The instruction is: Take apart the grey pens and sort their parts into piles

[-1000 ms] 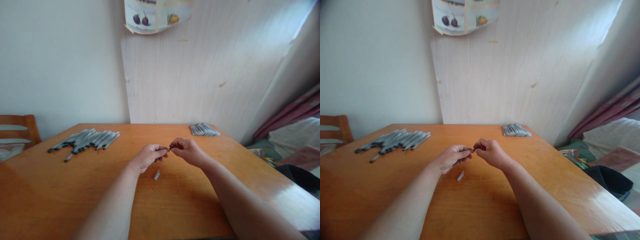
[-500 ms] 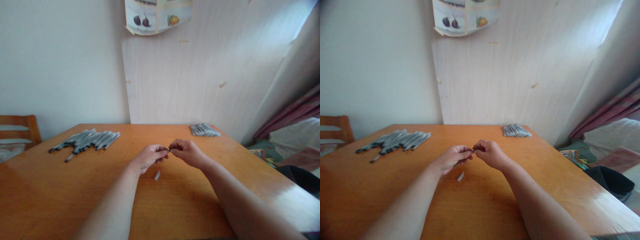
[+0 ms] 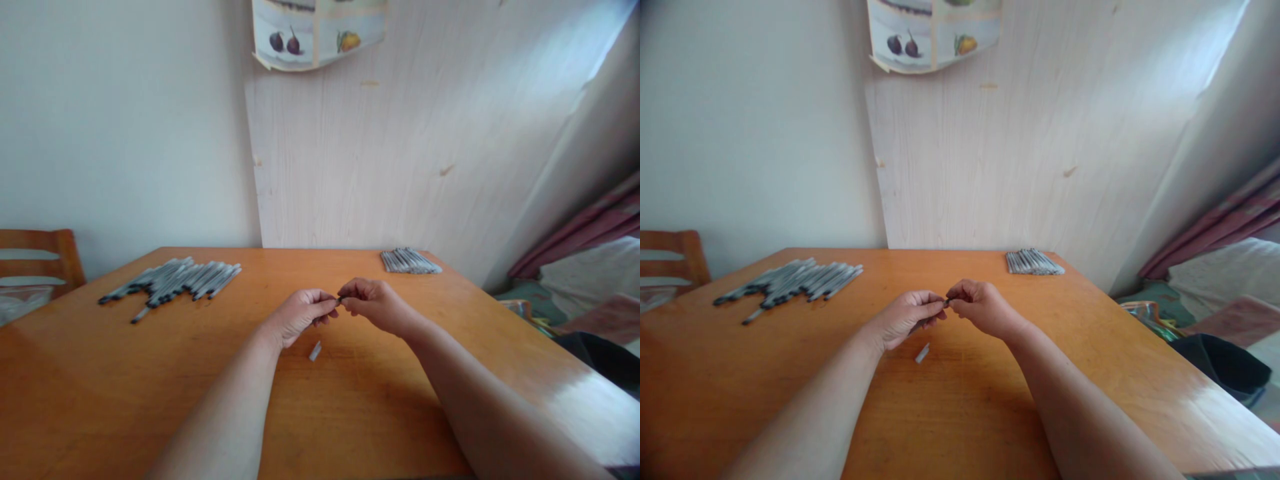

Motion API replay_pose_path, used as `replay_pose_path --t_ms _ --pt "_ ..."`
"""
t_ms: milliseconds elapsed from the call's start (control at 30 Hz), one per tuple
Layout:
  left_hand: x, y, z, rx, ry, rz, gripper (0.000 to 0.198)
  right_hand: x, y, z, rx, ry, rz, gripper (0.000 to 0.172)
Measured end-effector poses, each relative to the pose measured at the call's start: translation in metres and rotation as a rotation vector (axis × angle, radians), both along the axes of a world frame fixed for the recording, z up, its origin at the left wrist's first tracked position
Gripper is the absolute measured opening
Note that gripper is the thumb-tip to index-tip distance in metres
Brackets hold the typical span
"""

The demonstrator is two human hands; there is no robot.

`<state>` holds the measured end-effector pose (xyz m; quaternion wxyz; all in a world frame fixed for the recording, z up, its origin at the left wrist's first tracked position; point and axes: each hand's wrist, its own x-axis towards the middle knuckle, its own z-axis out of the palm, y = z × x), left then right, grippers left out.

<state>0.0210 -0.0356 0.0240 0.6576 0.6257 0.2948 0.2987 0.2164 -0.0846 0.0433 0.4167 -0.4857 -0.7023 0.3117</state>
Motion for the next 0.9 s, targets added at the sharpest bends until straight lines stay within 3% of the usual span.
replay_pose_path --t_ms 900 --pt "0.0016 -0.0024 -0.0001 0.060 0.063 -0.023 0.024 0.0085 0.0003 0.0010 -0.049 -0.194 0.003 0.018"
